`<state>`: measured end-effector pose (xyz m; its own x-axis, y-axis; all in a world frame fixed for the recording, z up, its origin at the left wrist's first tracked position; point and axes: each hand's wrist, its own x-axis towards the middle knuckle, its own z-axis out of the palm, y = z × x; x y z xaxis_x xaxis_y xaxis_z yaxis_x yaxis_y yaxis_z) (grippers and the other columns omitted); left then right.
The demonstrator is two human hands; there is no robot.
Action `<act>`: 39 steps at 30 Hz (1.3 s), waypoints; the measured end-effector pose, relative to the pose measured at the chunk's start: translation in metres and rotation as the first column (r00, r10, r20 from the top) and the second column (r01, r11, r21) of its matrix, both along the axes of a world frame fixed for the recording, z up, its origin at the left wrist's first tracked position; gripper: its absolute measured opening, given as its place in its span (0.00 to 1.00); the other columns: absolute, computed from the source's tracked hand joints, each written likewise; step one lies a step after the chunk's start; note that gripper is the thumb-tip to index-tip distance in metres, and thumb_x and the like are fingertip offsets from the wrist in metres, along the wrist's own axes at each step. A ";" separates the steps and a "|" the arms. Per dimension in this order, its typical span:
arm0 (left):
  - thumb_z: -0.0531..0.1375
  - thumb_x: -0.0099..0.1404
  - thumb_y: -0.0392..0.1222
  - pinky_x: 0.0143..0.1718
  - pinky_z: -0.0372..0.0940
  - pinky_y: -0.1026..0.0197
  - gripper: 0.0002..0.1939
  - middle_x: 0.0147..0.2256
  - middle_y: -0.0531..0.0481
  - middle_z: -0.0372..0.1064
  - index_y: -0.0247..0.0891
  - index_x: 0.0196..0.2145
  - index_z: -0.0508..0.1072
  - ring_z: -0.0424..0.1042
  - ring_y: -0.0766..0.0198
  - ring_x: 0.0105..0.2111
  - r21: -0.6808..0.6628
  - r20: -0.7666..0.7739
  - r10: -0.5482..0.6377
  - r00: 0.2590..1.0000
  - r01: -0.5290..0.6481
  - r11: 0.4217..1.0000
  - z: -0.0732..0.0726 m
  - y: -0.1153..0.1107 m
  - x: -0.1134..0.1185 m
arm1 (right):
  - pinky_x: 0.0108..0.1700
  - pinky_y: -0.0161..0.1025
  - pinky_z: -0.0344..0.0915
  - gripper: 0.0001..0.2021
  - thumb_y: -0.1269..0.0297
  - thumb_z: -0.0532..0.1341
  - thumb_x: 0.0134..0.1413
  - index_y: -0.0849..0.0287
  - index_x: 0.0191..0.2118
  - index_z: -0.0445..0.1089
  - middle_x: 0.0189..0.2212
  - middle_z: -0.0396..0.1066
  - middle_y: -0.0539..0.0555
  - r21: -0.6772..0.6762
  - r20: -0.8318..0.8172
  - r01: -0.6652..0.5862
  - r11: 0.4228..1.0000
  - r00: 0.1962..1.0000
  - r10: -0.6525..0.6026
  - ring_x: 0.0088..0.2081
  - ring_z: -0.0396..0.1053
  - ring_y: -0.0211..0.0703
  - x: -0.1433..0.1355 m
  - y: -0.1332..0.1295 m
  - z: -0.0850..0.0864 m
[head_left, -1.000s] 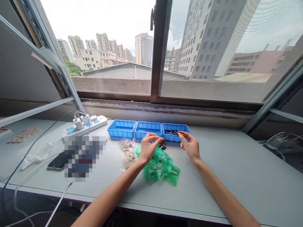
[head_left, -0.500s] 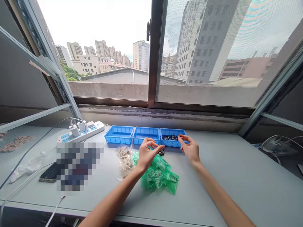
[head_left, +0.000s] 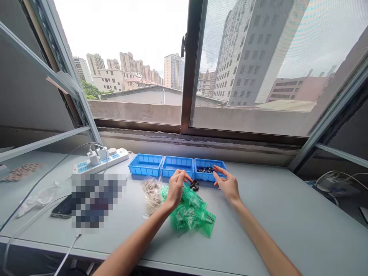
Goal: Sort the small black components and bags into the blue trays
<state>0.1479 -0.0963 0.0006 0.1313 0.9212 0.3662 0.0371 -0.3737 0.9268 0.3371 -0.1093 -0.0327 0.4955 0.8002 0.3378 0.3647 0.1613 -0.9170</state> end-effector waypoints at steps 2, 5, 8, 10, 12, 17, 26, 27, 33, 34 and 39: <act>0.48 0.61 0.52 0.27 0.60 0.61 0.23 0.26 0.47 0.63 0.38 0.15 0.68 0.64 0.61 0.28 0.046 0.017 0.048 0.999 -0.049 0.998 0.002 -0.001 -0.001 | 0.18 0.36 0.63 0.20 0.50 0.59 0.46 0.60 0.40 0.74 0.37 0.76 0.57 0.053 0.116 -0.024 0.998 0.993 0.018 0.14 0.63 0.34 -0.002 -0.003 0.000; 0.52 0.59 0.50 0.28 0.60 0.61 0.18 0.27 0.49 0.61 0.38 0.17 0.64 0.63 0.62 0.29 0.091 0.034 0.134 0.990 -0.137 0.986 0.004 -0.003 -0.001 | 0.21 0.37 0.65 0.14 0.55 0.58 0.51 0.55 0.39 0.75 0.36 0.76 0.53 0.127 0.410 -0.109 0.986 0.911 0.048 0.14 0.61 0.33 -0.010 -0.009 0.002; 0.54 0.57 0.49 0.29 0.60 0.62 0.13 0.28 0.51 0.60 0.39 0.21 0.61 0.62 0.64 0.29 0.093 0.049 0.185 0.981 -0.189 0.978 0.004 -0.004 0.000 | 0.28 0.37 0.68 0.10 0.61 0.57 0.54 0.52 0.38 0.75 0.38 0.76 0.52 0.150 0.623 -0.231 0.961 0.777 0.089 0.25 0.70 0.39 -0.022 -0.015 0.002; 0.53 0.57 0.48 0.29 0.60 0.63 0.12 0.27 0.52 0.59 0.39 0.23 0.61 0.62 0.64 0.29 0.087 0.047 0.179 0.983 -0.182 0.979 0.002 -0.004 0.001 | 0.38 0.41 0.69 0.10 0.64 0.56 0.56 0.52 0.40 0.75 0.39 0.76 0.52 0.134 0.694 -0.311 0.941 0.707 0.135 0.36 0.73 0.44 -0.029 -0.016 -0.001; 0.52 0.57 0.48 0.29 0.60 0.64 0.11 0.27 0.52 0.59 0.39 0.23 0.61 0.62 0.65 0.28 0.072 0.037 0.146 0.989 -0.148 0.986 0.000 -0.005 0.002 | 0.45 0.46 0.67 0.13 0.67 0.56 0.56 0.52 0.44 0.73 0.43 0.74 0.54 0.074 0.745 -0.380 0.922 0.636 0.202 0.45 0.71 0.48 -0.034 -0.015 -0.005; 0.50 0.59 0.47 0.29 0.59 0.64 0.13 0.25 0.52 0.58 0.39 0.21 0.61 0.61 0.65 0.27 0.123 0.037 0.089 0.995 -0.093 0.988 0.001 -0.007 0.002 | 0.49 0.48 0.65 0.15 0.69 0.54 0.57 0.53 0.48 0.71 0.49 0.70 0.56 -0.129 0.783 -0.447 0.885 0.502 0.367 0.51 0.67 0.49 -0.032 -0.009 -0.015; 0.46 0.60 0.46 0.28 0.59 0.61 0.16 0.25 0.49 0.58 0.40 0.17 0.59 0.60 0.62 0.28 0.205 0.079 0.132 0.988 -0.146 0.968 0.006 -0.006 0.000 | 0.43 0.44 0.65 0.09 0.69 0.59 0.55 0.53 0.40 0.74 0.44 0.74 0.54 -0.174 0.741 -0.456 0.872 0.522 0.421 0.45 0.71 0.47 -0.017 -0.007 -0.008; 0.46 0.60 0.46 0.28 0.59 0.61 0.16 0.25 0.49 0.58 0.40 0.17 0.59 0.60 0.62 0.28 0.207 0.074 0.133 0.988 -0.146 0.967 0.005 -0.006 0.001 | 0.41 0.43 0.65 0.08 0.68 0.59 0.55 0.53 0.39 0.74 0.42 0.74 0.53 -0.173 0.737 -0.454 0.874 0.529 0.421 0.44 0.71 0.46 -0.017 -0.008 -0.008; 0.46 0.60 0.46 0.27 0.58 0.61 0.17 0.24 0.49 0.58 0.40 0.16 0.59 0.60 0.62 0.28 0.233 0.096 0.118 0.988 -0.138 0.963 0.004 -0.010 0.002 | 0.40 0.41 0.64 0.07 0.69 0.60 0.54 0.52 0.35 0.74 0.36 0.74 0.51 -0.184 0.689 -0.436 0.881 0.582 0.432 0.39 0.71 0.43 -0.016 -0.010 -0.005; 0.46 0.60 0.46 0.26 0.58 0.61 0.17 0.24 0.49 0.58 0.40 0.16 0.59 0.60 0.62 0.27 0.231 0.099 0.119 0.988 -0.139 0.963 0.005 -0.010 0.002 | 0.41 0.41 0.64 0.07 0.69 0.60 0.54 0.52 0.34 0.74 0.36 0.74 0.51 -0.186 0.682 -0.436 0.881 0.588 0.435 0.39 0.71 0.43 -0.016 -0.010 -0.006; 0.46 0.60 0.45 0.27 0.58 0.61 0.18 0.24 0.49 0.58 0.40 0.16 0.60 0.60 0.62 0.27 0.230 0.093 0.117 0.989 -0.135 0.964 0.006 -0.009 0.001 | 0.41 0.42 0.64 0.06 0.69 0.60 0.53 0.53 0.34 0.74 0.35 0.74 0.51 -0.190 0.666 -0.431 0.882 0.604 0.438 0.38 0.71 0.44 -0.016 -0.010 -0.007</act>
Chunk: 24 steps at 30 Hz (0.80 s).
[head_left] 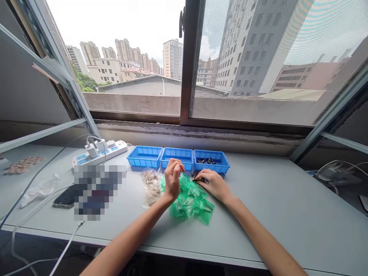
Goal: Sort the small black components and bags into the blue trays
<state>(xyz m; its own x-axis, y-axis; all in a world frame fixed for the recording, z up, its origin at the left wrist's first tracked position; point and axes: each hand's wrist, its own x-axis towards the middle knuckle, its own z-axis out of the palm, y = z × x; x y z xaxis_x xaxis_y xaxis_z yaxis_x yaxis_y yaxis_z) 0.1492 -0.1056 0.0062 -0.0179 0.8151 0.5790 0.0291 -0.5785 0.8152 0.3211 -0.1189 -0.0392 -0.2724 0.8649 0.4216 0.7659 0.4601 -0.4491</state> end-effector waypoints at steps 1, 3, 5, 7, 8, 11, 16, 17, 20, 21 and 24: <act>0.46 0.60 0.45 0.27 0.58 0.61 0.18 0.24 0.49 0.58 0.40 0.16 0.60 0.60 0.62 0.28 0.001 0.001 -0.004 1.000 0.004 1.000 0.000 0.000 0.000 | 0.41 0.42 0.64 0.05 0.69 0.61 0.53 0.53 0.34 0.74 0.35 0.74 0.51 -0.008 -0.004 0.005 1.000 1.000 -0.005 0.38 0.71 0.44 0.000 0.000 0.000; 0.46 0.61 0.45 0.27 0.58 0.61 0.18 0.24 0.49 0.58 0.40 0.16 0.60 0.60 0.62 0.28 0.002 0.001 -0.005 1.000 0.005 1.000 0.000 0.000 0.000 | 0.41 0.42 0.64 0.05 0.69 0.61 0.52 0.54 0.34 0.73 0.35 0.74 0.51 -0.029 -0.011 0.017 0.999 1.000 -0.017 0.39 0.70 0.44 -0.001 -0.001 0.002; 0.46 0.61 0.45 0.27 0.58 0.61 0.18 0.24 0.49 0.58 0.40 0.16 0.60 0.60 0.62 0.28 0.001 0.001 -0.002 1.000 0.002 1.000 0.000 0.001 -0.001 | 0.42 0.43 0.64 0.05 0.70 0.61 0.52 0.54 0.36 0.72 0.36 0.73 0.52 -0.046 -0.014 0.034 0.998 0.999 -0.035 0.39 0.70 0.45 -0.002 -0.002 0.003; 0.46 0.61 0.45 0.26 0.58 0.61 0.18 0.24 0.49 0.58 0.40 0.16 0.60 0.60 0.62 0.27 0.002 0.005 -0.002 1.000 0.002 1.000 0.000 0.001 -0.001 | 0.42 0.43 0.64 0.06 0.70 0.62 0.52 0.54 0.37 0.72 0.36 0.73 0.52 -0.053 -0.009 0.052 0.997 0.999 -0.053 0.39 0.70 0.46 -0.003 -0.002 0.003; 0.46 0.61 0.45 0.26 0.57 0.61 0.18 0.24 0.49 0.58 0.40 0.16 0.60 0.60 0.62 0.27 0.002 0.008 -0.004 1.000 0.004 1.000 0.001 0.001 -0.001 | 0.41 0.43 0.64 0.07 0.70 0.62 0.51 0.54 0.38 0.72 0.36 0.73 0.52 -0.052 -0.005 0.059 0.997 0.998 -0.059 0.39 0.70 0.46 -0.003 -0.002 0.004; 0.46 0.60 0.44 0.25 0.57 0.62 0.17 0.24 0.49 0.58 0.39 0.16 0.61 0.59 0.63 0.27 0.001 0.012 -0.008 1.000 0.008 1.000 0.002 0.001 -0.001 | 0.41 0.43 0.64 0.08 0.69 0.62 0.50 0.54 0.39 0.72 0.36 0.73 0.52 -0.036 0.009 0.063 0.997 0.998 -0.063 0.40 0.70 0.46 -0.001 -0.003 0.005; 0.46 0.60 0.45 0.26 0.57 0.62 0.18 0.25 0.49 0.59 0.38 0.16 0.61 0.60 0.63 0.27 -0.005 0.009 -0.032 0.999 0.032 0.999 -0.001 0.001 0.000 | 0.43 0.43 0.63 0.06 0.66 0.62 0.51 0.53 0.37 0.74 0.39 0.74 0.52 -0.051 0.017 0.089 0.995 0.996 -0.089 0.40 0.71 0.47 0.008 -0.003 0.008; 0.46 0.60 0.45 0.27 0.57 0.62 0.18 0.25 0.49 0.59 0.38 0.16 0.61 0.60 0.63 0.27 -0.008 0.007 -0.034 0.999 0.035 0.999 -0.002 0.002 0.000 | 0.43 0.43 0.63 0.07 0.67 0.60 0.52 0.53 0.36 0.74 0.39 0.74 0.52 -0.058 0.018 0.091 0.994 0.996 -0.090 0.40 0.71 0.46 0.009 -0.003 0.008; 0.46 0.60 0.45 0.27 0.57 0.63 0.18 0.25 0.49 0.59 0.38 0.17 0.61 0.60 0.64 0.28 -0.018 -0.009 -0.049 0.999 0.049 0.999 -0.003 0.002 0.000 | 0.42 0.42 0.64 0.11 0.70 0.55 0.54 0.53 0.36 0.75 0.38 0.75 0.52 -0.093 0.006 0.093 0.991 0.996 -0.093 0.39 0.72 0.46 0.013 -0.003 0.006; 0.46 0.60 0.45 0.27 0.57 0.63 0.18 0.25 0.49 0.59 0.38 0.17 0.61 0.60 0.64 0.28 -0.028 -0.022 -0.065 0.998 0.065 0.997 -0.003 0.002 0.000 | 0.42 0.42 0.64 0.12 0.71 0.54 0.54 0.53 0.36 0.75 0.37 0.75 0.52 -0.106 -0.006 0.098 0.990 0.995 -0.100 0.39 0.72 0.46 0.013 -0.003 0.005; 0.48 0.59 0.46 0.25 0.56 0.65 0.16 0.25 0.50 0.60 0.37 0.18 0.63 0.61 0.65 0.27 -0.093 -0.091 -0.138 0.986 0.130 0.987 -0.003 0.001 0.001 | 0.40 0.41 0.65 0.13 0.71 0.54 0.52 0.52 0.36 0.75 0.36 0.75 0.52 -0.114 -0.064 0.107 0.988 0.991 -0.115 0.37 0.72 0.45 0.012 -0.003 0.003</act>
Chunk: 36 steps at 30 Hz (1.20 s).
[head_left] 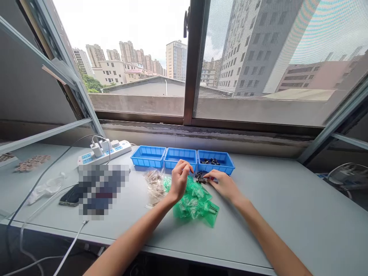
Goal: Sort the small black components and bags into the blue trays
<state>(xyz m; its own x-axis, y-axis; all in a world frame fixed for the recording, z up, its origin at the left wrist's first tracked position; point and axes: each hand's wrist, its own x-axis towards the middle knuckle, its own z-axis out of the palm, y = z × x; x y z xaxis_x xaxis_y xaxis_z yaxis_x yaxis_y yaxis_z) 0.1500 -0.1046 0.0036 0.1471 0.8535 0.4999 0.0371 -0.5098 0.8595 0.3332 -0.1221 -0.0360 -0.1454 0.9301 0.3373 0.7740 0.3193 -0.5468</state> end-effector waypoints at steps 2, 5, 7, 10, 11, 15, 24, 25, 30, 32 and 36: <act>0.50 0.58 0.46 0.25 0.56 0.66 0.13 0.26 0.52 0.61 0.37 0.22 0.65 0.61 0.67 0.26 -0.057 -0.043 -0.029 0.999 0.026 0.998 0.000 -0.001 0.002 | 0.39 0.41 0.66 0.11 0.68 0.56 0.51 0.53 0.35 0.75 0.34 0.75 0.52 0.042 -0.068 0.000 0.999 0.998 0.003 0.36 0.72 0.45 -0.003 -0.001 0.002; 0.54 0.57 0.46 0.24 0.56 0.68 0.09 0.27 0.53 0.63 0.37 0.28 0.67 0.62 0.68 0.26 -0.114 -0.067 -0.032 0.997 0.024 0.993 -0.001 -0.001 0.004 | 0.36 0.41 0.66 0.10 0.58 0.60 0.49 0.55 0.34 0.75 0.30 0.75 0.53 0.117 -0.261 0.028 0.993 0.965 0.004 0.32 0.72 0.45 -0.011 -0.003 0.007; 0.56 0.57 0.47 0.24 0.56 0.68 0.11 0.28 0.52 0.65 0.37 0.28 0.68 0.62 0.69 0.26 -0.101 -0.094 -0.041 0.995 0.031 0.994 -0.002 0.000 0.004 | 0.33 0.41 0.66 0.16 0.50 0.63 0.45 0.57 0.33 0.75 0.26 0.74 0.54 0.105 -0.435 0.090 0.990 0.900 -0.036 0.28 0.70 0.44 -0.018 -0.004 0.011; 0.58 0.58 0.51 0.25 0.57 0.67 0.15 0.28 0.51 0.66 0.36 0.25 0.72 0.62 0.69 0.26 -0.038 -0.134 -0.083 0.988 0.078 0.996 -0.004 0.002 0.002 | 0.27 0.38 0.65 0.24 0.42 0.65 0.36 0.60 0.33 0.74 0.24 0.73 0.54 -0.018 -0.664 0.142 0.990 0.738 -0.118 0.26 0.69 0.43 -0.030 -0.003 0.014; 0.58 0.58 0.52 0.25 0.58 0.67 0.16 0.28 0.50 0.66 0.36 0.24 0.73 0.62 0.68 0.26 -0.018 -0.142 -0.097 0.985 0.095 0.995 -0.004 0.003 0.001 | 0.24 0.37 0.64 0.27 0.41 0.66 0.33 0.60 0.33 0.74 0.23 0.73 0.54 -0.067 -0.721 0.130 0.989 0.679 -0.138 0.26 0.69 0.43 -0.034 -0.003 0.015; 0.62 0.56 0.55 0.26 0.58 0.66 0.17 0.28 0.50 0.67 0.37 0.26 0.74 0.62 0.68 0.26 0.053 -0.200 -0.104 0.974 0.117 0.992 -0.005 0.003 -0.001 | 0.18 0.32 0.57 0.32 0.40 0.69 0.22 0.60 0.34 0.73 0.21 0.71 0.51 -0.236 -0.854 0.006 0.972 0.475 -0.210 0.23 0.65 0.38 -0.043 -0.003 0.019; 0.58 0.60 0.56 0.27 0.59 0.65 0.18 0.28 0.51 0.67 0.38 0.29 0.75 0.62 0.68 0.24 0.106 -0.275 -0.015 0.961 0.046 0.993 -0.009 0.005 -0.002 | 0.18 0.27 0.52 0.29 0.48 0.73 0.20 0.59 0.34 0.73 0.22 0.68 0.47 -0.349 -0.911 -0.139 0.927 0.280 -0.301 0.23 0.59 0.32 -0.048 -0.011 0.027; 0.57 0.61 0.56 0.27 0.59 0.65 0.17 0.28 0.50 0.67 0.38 0.29 0.75 0.63 0.68 0.25 0.109 -0.271 -0.015 0.962 0.046 0.993 -0.009 0.005 -0.003 | 0.18 0.27 0.52 0.30 0.49 0.74 0.18 0.59 0.34 0.73 0.22 0.68 0.47 -0.356 -0.913 -0.143 0.924 0.264 -0.311 0.23 0.59 0.32 -0.049 -0.011 0.028; 0.56 0.62 0.53 0.27 0.61 0.65 0.16 0.31 0.49 0.67 0.38 0.31 0.75 0.65 0.66 0.27 0.097 -0.244 -0.009 0.970 0.034 0.995 -0.011 0.005 -0.002 | 0.19 0.26 0.51 0.29 0.52 0.75 0.18 0.58 0.34 0.74 0.25 0.68 0.48 -0.366 -0.921 -0.248 0.897 0.233 -0.312 0.24 0.59 0.30 -0.051 -0.013 0.030; 0.56 0.62 0.51 0.28 0.61 0.64 0.15 0.32 0.49 0.67 0.38 0.31 0.75 0.65 0.67 0.27 0.093 -0.231 -0.008 0.973 0.031 0.995 -0.014 0.005 -0.001 | 0.19 0.25 0.50 0.27 0.52 0.75 0.21 0.57 0.35 0.75 0.25 0.67 0.48 -0.360 -0.926 -0.307 0.881 0.234 -0.296 0.23 0.57 0.28 -0.051 -0.014 0.029; 0.57 0.62 0.47 0.29 0.63 0.64 0.10 0.34 0.50 0.66 0.38 0.33 0.73 0.65 0.67 0.26 0.131 -0.247 0.022 0.969 0.011 0.991 -0.020 0.004 0.002 | 0.19 0.26 0.49 0.24 0.53 0.74 0.24 0.56 0.34 0.77 0.23 0.66 0.47 -0.326 -0.936 -0.267 0.907 0.223 -0.271 0.21 0.54 0.27 -0.050 -0.013 0.024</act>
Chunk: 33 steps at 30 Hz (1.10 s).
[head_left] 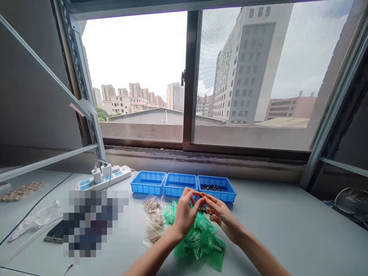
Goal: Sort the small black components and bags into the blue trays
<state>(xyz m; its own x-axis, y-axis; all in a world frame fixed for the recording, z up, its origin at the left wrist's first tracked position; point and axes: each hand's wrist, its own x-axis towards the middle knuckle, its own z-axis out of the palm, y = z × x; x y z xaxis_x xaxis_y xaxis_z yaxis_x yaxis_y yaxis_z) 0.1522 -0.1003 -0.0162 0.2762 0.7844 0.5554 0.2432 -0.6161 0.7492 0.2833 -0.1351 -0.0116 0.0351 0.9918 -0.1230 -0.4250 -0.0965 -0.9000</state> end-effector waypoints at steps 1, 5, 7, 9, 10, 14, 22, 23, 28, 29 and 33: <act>0.57 0.62 0.45 0.30 0.63 0.63 0.08 0.33 0.51 0.66 0.39 0.34 0.72 0.65 0.67 0.26 0.018 -0.029 0.012 1.000 -0.012 1.000 -0.001 0.000 0.000 | 0.19 0.27 0.49 0.23 0.53 0.74 0.23 0.56 0.33 0.77 0.23 0.67 0.48 0.009 0.012 0.036 0.999 0.999 -0.036 0.21 0.54 0.28 0.001 0.001 -0.002; 0.58 0.61 0.40 0.31 0.63 0.63 0.05 0.35 0.52 0.66 0.40 0.37 0.69 0.66 0.66 0.27 0.105 -0.191 0.086 0.978 -0.067 0.992 -0.005 0.000 -0.001 | 0.18 0.28 0.50 0.21 0.53 0.73 0.22 0.56 0.30 0.77 0.21 0.68 0.48 0.053 0.107 0.107 0.993 0.988 -0.112 0.19 0.53 0.29 0.007 0.012 -0.010; 0.58 0.61 0.39 0.32 0.64 0.63 0.07 0.36 0.52 0.66 0.41 0.39 0.67 0.67 0.66 0.28 0.160 -0.250 0.120 0.961 -0.082 0.984 -0.005 0.001 -0.002 | 0.17 0.30 0.50 0.20 0.51 0.72 0.24 0.57 0.29 0.77 0.18 0.66 0.48 0.114 0.171 0.151 0.982 0.971 -0.169 0.17 0.53 0.30 0.012 0.019 -0.015; 0.57 0.62 0.40 0.33 0.64 0.63 0.06 0.36 0.53 0.67 0.41 0.38 0.66 0.68 0.65 0.30 0.230 -0.306 0.145 0.941 -0.075 0.970 -0.005 0.002 -0.004 | 0.16 0.31 0.49 0.21 0.48 0.70 0.24 0.58 0.27 0.76 0.18 0.67 0.48 0.174 0.226 0.228 0.958 0.938 -0.264 0.15 0.52 0.30 0.018 0.024 -0.018; 0.56 0.63 0.39 0.33 0.64 0.63 0.04 0.35 0.52 0.67 0.41 0.38 0.66 0.69 0.64 0.32 0.273 -0.337 0.156 0.929 -0.062 0.960 -0.004 0.002 -0.005 | 0.15 0.31 0.50 0.22 0.47 0.69 0.25 0.58 0.27 0.75 0.19 0.68 0.48 0.205 0.249 0.253 0.946 0.921 -0.300 0.15 0.52 0.30 0.022 0.026 -0.019; 0.54 0.63 0.39 0.34 0.63 0.62 0.03 0.34 0.51 0.66 0.40 0.36 0.65 0.69 0.61 0.35 0.439 -0.421 0.200 0.885 0.006 0.898 -0.003 0.002 -0.007 | 0.16 0.32 0.54 0.23 0.45 0.67 0.27 0.60 0.29 0.74 0.18 0.66 0.48 0.274 0.314 0.338 0.900 0.853 -0.416 0.15 0.55 0.32 0.032 0.027 -0.020; 0.53 0.61 0.36 0.31 0.62 0.63 0.04 0.32 0.51 0.67 0.40 0.36 0.65 0.67 0.63 0.30 0.531 -0.430 0.190 0.883 0.077 0.844 0.000 -0.011 -0.002 | 0.15 0.33 0.59 0.25 0.43 0.65 0.33 0.61 0.32 0.73 0.28 0.72 0.55 0.388 0.383 0.395 0.832 0.752 -0.536 0.20 0.64 0.37 0.039 0.025 -0.017; 0.53 0.61 0.36 0.31 0.62 0.63 0.05 0.32 0.51 0.67 0.40 0.36 0.65 0.67 0.63 0.30 0.529 -0.429 0.184 0.884 0.080 0.845 0.000 -0.011 -0.001 | 0.15 0.34 0.60 0.24 0.44 0.64 0.34 0.60 0.32 0.73 0.29 0.72 0.55 0.403 0.394 0.390 0.828 0.743 -0.541 0.20 0.65 0.37 0.041 0.026 -0.018; 0.52 0.61 0.36 0.33 0.62 0.62 0.06 0.33 0.50 0.67 0.40 0.37 0.65 0.68 0.62 0.32 0.495 -0.433 0.193 0.880 0.053 0.867 -0.001 -0.009 -0.001 | 0.15 0.34 0.62 0.22 0.47 0.63 0.37 0.59 0.35 0.72 0.32 0.72 0.55 0.425 0.463 0.369 0.827 0.696 -0.549 0.22 0.68 0.39 0.051 0.031 -0.023; 0.52 0.61 0.35 0.33 0.62 0.62 0.06 0.33 0.50 0.67 0.40 0.37 0.65 0.68 0.62 0.32 0.486 -0.433 0.193 0.880 0.048 0.873 -0.002 -0.008 -0.001 | 0.15 0.34 0.62 0.22 0.47 0.63 0.38 0.59 0.36 0.72 0.32 0.72 0.55 0.432 0.467 0.378 0.819 0.683 -0.562 0.22 0.68 0.40 0.052 0.031 -0.024; 0.51 0.61 0.34 0.34 0.62 0.63 0.07 0.33 0.51 0.67 0.40 0.36 0.66 0.68 0.63 0.33 0.451 -0.434 0.168 0.885 0.052 0.891 -0.003 -0.006 -0.001 | 0.18 0.36 0.63 0.24 0.47 0.61 0.38 0.59 0.39 0.72 0.36 0.73 0.57 0.481 0.512 0.382 0.789 0.608 -0.606 0.27 0.70 0.44 0.054 0.031 -0.025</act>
